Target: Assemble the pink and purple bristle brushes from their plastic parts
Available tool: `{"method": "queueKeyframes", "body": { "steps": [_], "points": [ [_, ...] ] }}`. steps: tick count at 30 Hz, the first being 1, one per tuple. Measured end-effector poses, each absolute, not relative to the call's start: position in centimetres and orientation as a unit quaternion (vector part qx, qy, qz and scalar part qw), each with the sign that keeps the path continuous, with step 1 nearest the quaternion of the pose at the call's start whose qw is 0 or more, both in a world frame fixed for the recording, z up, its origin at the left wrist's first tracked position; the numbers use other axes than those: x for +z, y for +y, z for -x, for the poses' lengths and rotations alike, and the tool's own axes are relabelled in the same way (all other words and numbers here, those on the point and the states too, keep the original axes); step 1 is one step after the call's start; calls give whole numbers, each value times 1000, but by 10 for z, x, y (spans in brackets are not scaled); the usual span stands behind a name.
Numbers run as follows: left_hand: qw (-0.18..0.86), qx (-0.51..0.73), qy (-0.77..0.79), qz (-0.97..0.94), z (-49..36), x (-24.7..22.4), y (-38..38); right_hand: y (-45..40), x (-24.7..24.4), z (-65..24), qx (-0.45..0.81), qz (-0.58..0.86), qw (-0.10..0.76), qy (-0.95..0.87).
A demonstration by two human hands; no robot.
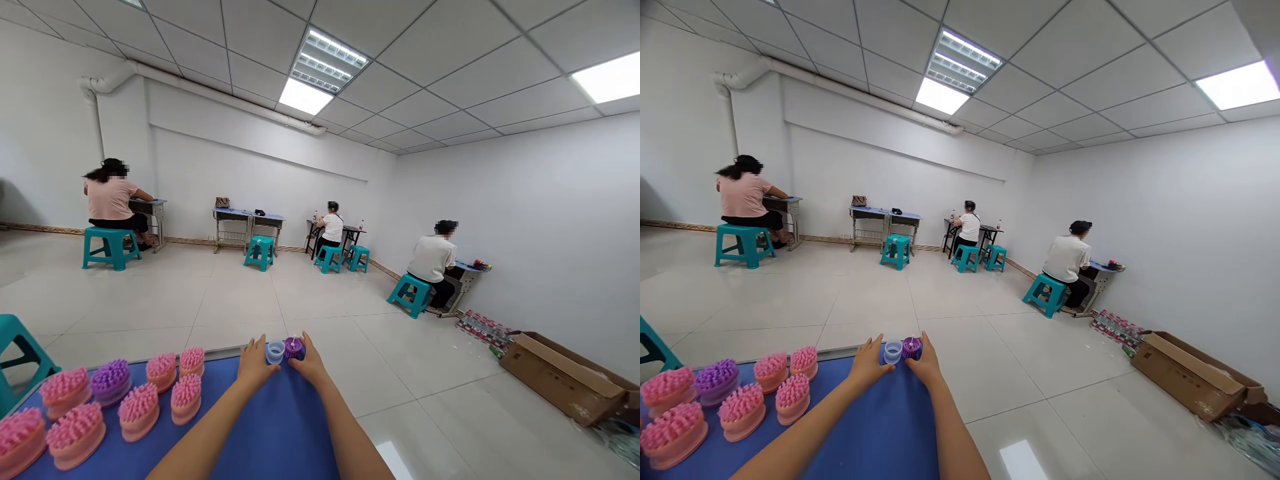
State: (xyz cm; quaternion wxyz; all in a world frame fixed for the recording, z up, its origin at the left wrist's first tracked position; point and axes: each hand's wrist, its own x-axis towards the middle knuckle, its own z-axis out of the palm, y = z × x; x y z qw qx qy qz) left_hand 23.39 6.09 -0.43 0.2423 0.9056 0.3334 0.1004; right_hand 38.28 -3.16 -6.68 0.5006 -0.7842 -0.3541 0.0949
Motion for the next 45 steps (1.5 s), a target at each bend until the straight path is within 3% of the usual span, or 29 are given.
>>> {"method": "queueKeyframes", "body": {
  "steps": [14,20,26,37,45],
  "points": [
    [268,132,318,-900,-265,-11,62,-32,-45,-376,83,755,543,-358],
    [369,192,301,-858,-253,10,50,-45,-23,-360,107,683,633,-348],
    [502,276,251,-780,-203,17,40,-51,-1,-313,214,567,700,-378],
    [638,311,230,-666,-110,-13,35,-47,-8,-252,365,491,666,-427],
    [524,306,273,-746,-104,-16,32,-68,6,-257,345,534,621,-459]
  ]
}}
